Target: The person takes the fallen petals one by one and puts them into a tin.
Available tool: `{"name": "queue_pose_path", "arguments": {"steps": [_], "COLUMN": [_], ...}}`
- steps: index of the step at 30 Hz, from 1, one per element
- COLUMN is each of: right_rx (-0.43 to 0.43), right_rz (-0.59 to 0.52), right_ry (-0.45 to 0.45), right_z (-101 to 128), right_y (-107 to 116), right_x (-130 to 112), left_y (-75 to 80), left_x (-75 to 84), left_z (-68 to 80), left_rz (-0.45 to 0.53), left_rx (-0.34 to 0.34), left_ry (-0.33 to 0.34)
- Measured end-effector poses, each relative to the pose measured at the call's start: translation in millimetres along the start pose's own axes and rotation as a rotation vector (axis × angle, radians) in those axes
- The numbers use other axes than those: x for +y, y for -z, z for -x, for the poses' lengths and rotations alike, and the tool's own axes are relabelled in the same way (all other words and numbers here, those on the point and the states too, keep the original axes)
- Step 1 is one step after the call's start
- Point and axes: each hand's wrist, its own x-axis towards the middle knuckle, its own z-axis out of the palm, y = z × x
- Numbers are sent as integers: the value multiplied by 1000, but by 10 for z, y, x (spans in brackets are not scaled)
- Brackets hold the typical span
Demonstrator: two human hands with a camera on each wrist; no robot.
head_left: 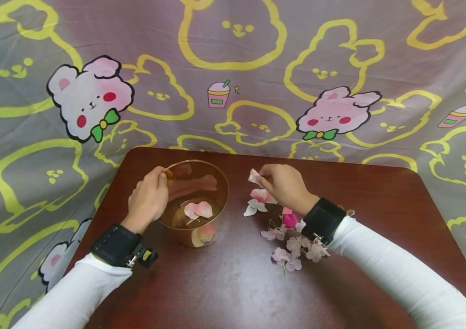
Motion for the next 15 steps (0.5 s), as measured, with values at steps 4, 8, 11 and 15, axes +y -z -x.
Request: {"name": "queue_pose_path", "arguments": {"steps": [4,8,11,15], "right_rx": [19,30,29,33], "right_rz": [-16,-13,-19,-34], "right_ry": [47,90,106,130], "right_z": [19,35,45,48], "right_y": [0,1,11,38], "right_x": [-97,-188,-252,-338], "left_y": [-1,-3,-3,-2], "left_x": [0,2,1,-2], "left_z": [-3,-6,-5,-4], "left_rz": [-6,-5,-2,2], "left_rx": [10,15,18,18], "left_ry": [1,3,2,1]}}
